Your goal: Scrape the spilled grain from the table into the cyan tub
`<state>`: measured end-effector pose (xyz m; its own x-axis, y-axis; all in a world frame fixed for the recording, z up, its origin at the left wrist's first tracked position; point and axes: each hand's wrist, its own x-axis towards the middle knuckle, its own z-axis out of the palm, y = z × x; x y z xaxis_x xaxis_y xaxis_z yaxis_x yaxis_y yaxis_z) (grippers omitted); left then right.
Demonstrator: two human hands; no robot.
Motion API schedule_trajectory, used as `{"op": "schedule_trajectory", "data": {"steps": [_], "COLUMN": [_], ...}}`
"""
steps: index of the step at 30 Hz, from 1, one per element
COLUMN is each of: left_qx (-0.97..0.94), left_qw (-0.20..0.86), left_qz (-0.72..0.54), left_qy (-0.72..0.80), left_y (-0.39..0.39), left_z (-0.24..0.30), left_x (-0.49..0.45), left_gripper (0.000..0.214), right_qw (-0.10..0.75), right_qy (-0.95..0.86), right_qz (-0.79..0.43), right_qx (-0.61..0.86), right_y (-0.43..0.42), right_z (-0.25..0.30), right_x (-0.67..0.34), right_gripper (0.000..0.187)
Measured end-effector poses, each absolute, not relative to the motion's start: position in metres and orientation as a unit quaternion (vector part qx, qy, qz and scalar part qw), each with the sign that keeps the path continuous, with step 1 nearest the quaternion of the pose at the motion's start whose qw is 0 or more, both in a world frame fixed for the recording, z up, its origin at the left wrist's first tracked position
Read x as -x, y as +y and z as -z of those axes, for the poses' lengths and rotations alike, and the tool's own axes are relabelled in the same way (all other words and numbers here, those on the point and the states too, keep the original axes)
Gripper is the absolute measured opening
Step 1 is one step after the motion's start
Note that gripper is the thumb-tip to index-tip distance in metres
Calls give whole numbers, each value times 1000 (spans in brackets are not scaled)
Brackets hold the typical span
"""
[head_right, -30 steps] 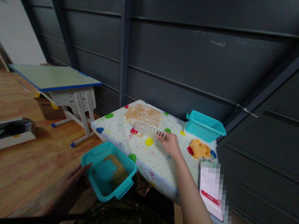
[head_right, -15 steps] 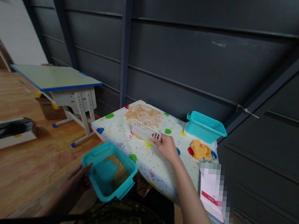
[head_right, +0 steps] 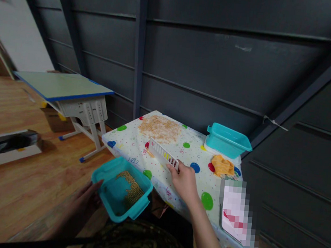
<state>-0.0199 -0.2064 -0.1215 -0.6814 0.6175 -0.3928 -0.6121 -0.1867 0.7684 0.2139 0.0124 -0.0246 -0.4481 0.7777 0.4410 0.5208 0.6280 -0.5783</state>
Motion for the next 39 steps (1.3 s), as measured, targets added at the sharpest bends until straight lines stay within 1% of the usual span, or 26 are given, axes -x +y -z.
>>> {"op": "schedule_trajectory", "data": {"steps": [6, 12, 17, 21, 27, 33, 36, 39], "left_qx": [-11, 0, -4, -19, -27, -12, -17, -18], "left_qw": [389, 386, 379, 383, 380, 379, 380, 380], "left_qz": [-775, -779, -778, -779, -782, -787, -789, -789], "left_qy": [498, 495, 501, 496, 494, 486, 483, 483], "left_y": [-206, -205, -204, -202, -199, -196, -196, -196], "left_z": [108, 103, 101, 103, 106, 106, 107, 110], "left_x": [13, 9, 7, 8, 7, 5, 5, 6], "left_gripper": [53, 55, 57, 52, 50, 57, 57, 55], "right_qw": [367, 379, 378, 377, 373, 377, 381, 383], "right_qy": [-834, -841, -842, -839, -838, -839, -841, -843], "right_qz": [-161, -155, -188, -216, -235, -229, -215, -189], "right_qx": [379, 354, 336, 329, 320, 319, 320, 328], "right_y": [-6, -24, -39, -47, -50, -52, -54, -57], "right_z": [24, 26, 26, 23, 18, 20, 22, 25], "right_x": [-224, -231, -231, -230, -228, -227, -229, -234], "right_gripper": [45, 41, 36, 30, 31, 29, 30, 37]}}
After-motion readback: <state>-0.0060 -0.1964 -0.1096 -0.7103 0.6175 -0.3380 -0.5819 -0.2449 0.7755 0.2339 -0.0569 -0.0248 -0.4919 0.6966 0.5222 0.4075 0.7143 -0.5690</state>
